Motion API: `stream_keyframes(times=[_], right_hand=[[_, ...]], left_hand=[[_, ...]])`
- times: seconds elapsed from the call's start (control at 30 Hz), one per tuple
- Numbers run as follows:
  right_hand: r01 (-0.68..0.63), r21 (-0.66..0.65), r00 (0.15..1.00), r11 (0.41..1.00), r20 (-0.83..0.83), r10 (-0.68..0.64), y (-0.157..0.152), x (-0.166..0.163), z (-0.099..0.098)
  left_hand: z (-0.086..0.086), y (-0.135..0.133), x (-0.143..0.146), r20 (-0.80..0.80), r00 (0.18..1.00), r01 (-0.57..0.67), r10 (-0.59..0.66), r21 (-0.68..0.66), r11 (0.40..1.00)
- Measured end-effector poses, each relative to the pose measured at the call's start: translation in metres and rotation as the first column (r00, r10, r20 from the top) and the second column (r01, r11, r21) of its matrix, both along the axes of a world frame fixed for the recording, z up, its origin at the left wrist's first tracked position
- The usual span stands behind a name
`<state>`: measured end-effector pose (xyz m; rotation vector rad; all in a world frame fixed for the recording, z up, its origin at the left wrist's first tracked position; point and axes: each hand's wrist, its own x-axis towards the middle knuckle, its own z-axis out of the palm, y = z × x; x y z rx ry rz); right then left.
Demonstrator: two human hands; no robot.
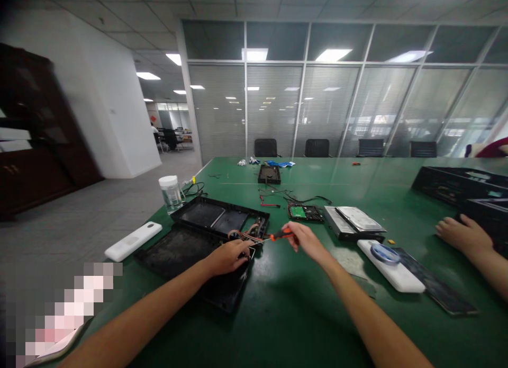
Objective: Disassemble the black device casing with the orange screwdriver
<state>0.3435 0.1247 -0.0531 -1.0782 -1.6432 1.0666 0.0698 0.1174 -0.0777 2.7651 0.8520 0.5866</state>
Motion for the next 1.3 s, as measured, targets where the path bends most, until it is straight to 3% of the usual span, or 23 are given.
stream_keyframes(times=[0.03, 0.1, 0.2, 0.27, 0.37, 0.47, 0.53, 0.6, 0.63, 0.67, 0.7, 0.73, 0.77, 0.8, 0.87, 0.97, 1.03, 1.17, 1.3], right_hand=[[0.105, -0.052, 0.97, 0.993, -0.215, -0.114, 0.005, 0.01, -0.013], [0.221, -0.172, 0.802, 0.96, -0.528, -0.279, 0.015, 0.026, -0.032], [0.253, -0.254, 0.6, 0.934, -0.716, -0.357, 0.023, 0.034, -0.04], [0.244, -0.233, 0.572, 0.941, -0.749, -0.334, 0.024, 0.033, -0.037], [0.24, -0.157, 0.623, 0.958, -0.732, -0.276, 0.02, 0.025, -0.031], [0.269, -0.028, 0.78, 0.963, -0.58, -0.235, 0.005, 0.005, -0.021], [0.261, 0.131, 0.915, 0.956, -0.349, -0.202, -0.014, -0.017, -0.012], [0.076, 0.341, 0.997, 0.937, -0.004, -0.08, -0.043, -0.047, -0.005], [-0.105, 0.415, 0.978, 0.904, 0.208, 0.018, -0.059, -0.063, -0.003], [-0.324, 0.439, 0.888, 0.838, 0.447, 0.109, -0.076, -0.078, -0.004], [-0.477, 0.426, 0.762, 0.769, 0.636, 0.12, -0.093, -0.092, -0.006], [-0.561, 0.4, 0.637, 0.725, 0.767, 0.07, -0.108, -0.104, -0.01], [-0.569, 0.387, 0.538, 0.726, 0.843, -0.027, -0.121, -0.113, -0.016], [-0.562, 0.376, 0.455, 0.737, 0.884, -0.104, -0.132, -0.118, -0.021], [-0.538, 0.384, 0.373, 0.75, 0.907, -0.196, -0.148, -0.118, -0.033], [-0.458, 0.442, 0.368, 0.771, 0.884, -0.289, -0.163, -0.096, -0.048], [-0.398, 0.488, 0.384, 0.777, 0.858, -0.343, -0.172, -0.079, -0.056], [-0.335, 0.492, 0.437, 0.804, 0.837, -0.33, -0.188, -0.06, -0.063], [-0.277, 0.42, 0.469, 0.864, 0.844, -0.26, -0.179, -0.063, -0.054]], left_hand=[[0.001, -0.001, 0.0, -0.003, 1.0, 0.0, 0.0, 0.017, 1.0], [0.004, -0.002, 0.001, -0.011, 1.0, -0.002, 0.003, 0.052, 0.999], [0.01, -0.004, 0.001, -0.109, 0.994, 0.012, -0.005, 0.061, 0.998], [0.013, -0.006, -0.001, -0.211, 0.977, 0.029, -0.024, 0.02, 0.999], [0.016, -0.008, -0.003, -0.276, 0.96, 0.047, -0.056, -0.039, 0.998], [0.021, -0.007, -0.007, -0.255, 0.961, 0.09, -0.109, -0.085, 0.992], [0.026, -0.002, -0.012, -0.204, 0.973, 0.089, -0.106, -0.093, 0.992], [0.031, 0.007, -0.02, -0.142, 0.989, 0.039, -0.049, -0.07, 0.997], [0.033, 0.014, -0.024, -0.115, 0.993, -0.003, -0.003, -0.05, 0.999], [0.035, 0.021, -0.029, -0.091, 0.995, -0.049, 0.046, -0.027, 0.998], [0.036, 0.03, -0.035, -0.069, 0.993, -0.097, 0.097, -0.001, 0.995], [0.037, 0.039, -0.04, -0.049, 0.988, -0.145, 0.146, 0.025, 0.989], [0.037, 0.049, -0.044, -0.038, 0.982, -0.185, 0.187, 0.047, 0.982], [0.037, 0.059, -0.048, -0.049, 0.975, -0.213, 0.215, 0.057, 0.975], [0.036, 0.077, -0.053, -0.182, 0.956, -0.234, 0.231, 0.008, 0.972], [0.034, 0.096, -0.052, -0.485, 0.857, -0.268, 0.174, -0.132, 0.954], [0.032, 0.102, -0.048, -0.589, 0.793, -0.276, 0.155, -0.121, 0.954], [0.032, 0.096, -0.038, -0.546, 0.827, -0.121, 0.133, 0.059, 0.991], [0.052, 0.071, -0.034, -0.526, 0.842, -0.043, 0.118, 0.154, 0.987]])
